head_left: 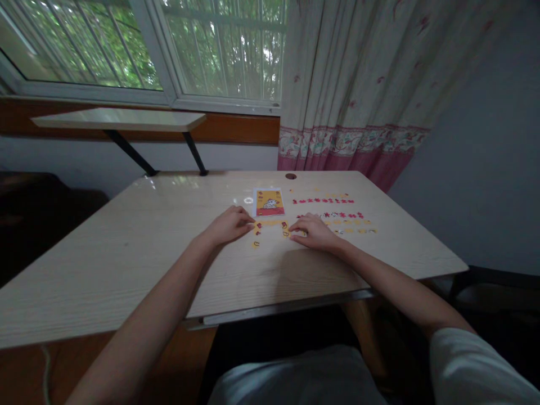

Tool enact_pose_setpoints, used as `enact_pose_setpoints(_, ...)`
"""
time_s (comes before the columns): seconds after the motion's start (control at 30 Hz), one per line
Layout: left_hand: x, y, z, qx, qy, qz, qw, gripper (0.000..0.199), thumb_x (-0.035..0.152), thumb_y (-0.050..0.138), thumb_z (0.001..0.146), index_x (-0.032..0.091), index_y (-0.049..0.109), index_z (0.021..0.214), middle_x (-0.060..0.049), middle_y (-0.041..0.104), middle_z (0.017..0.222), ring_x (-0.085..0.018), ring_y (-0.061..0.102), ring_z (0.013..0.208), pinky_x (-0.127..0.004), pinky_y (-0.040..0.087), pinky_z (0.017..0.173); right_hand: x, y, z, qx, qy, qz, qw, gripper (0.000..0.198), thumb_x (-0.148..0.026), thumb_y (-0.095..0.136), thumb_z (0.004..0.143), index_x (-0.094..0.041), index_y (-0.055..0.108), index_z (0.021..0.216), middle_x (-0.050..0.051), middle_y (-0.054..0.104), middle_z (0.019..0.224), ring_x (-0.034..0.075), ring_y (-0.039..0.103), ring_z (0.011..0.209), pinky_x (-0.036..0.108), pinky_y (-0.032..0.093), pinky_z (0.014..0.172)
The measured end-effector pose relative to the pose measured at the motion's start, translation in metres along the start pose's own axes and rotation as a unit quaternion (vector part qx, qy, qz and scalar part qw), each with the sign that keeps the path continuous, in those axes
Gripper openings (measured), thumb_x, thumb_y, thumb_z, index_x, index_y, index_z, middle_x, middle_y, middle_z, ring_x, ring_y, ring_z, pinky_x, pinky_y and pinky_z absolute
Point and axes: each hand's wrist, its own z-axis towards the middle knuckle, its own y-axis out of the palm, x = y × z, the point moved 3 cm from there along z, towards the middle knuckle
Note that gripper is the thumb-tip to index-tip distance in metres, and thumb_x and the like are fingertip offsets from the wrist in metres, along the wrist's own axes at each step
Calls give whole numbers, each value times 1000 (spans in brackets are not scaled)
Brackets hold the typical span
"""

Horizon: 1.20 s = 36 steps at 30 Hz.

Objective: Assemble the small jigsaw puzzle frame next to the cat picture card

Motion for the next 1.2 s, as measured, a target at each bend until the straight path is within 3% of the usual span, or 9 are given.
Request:
enact_pose_setpoints(0.43,3,0,1,1,-12,-5,1000,29,32,52,84,15,71,99,-11,63,90,-21,56,87,-35,44,82,-3,0,1,-4,17,-16,1000,19,-35,59,82,-20,68,88,5,67,91,19,53,88,32,33,81)
enact_pose_setpoints(0.73,5,0,1,3,-10,-6,1000,28,31,53,84,15,71,98,-10,63,90,-21,56,86,-37,45,82,-6,0,1,3,-30,-20,999,19,-33,56,85,-21,69,90,5,68,90,19,53,89,33,31,83)
enact_pose_setpoints(1.2,8,0,2,5,-23,0,1000,28,34,58,80,16,70,97,-11,63,93,-23,57,89,-38,45,84,-4,4,2,6,-6,-39,999,19,-35,56,85,-20,69,87,5,68,88,20,51,89,33,29,81)
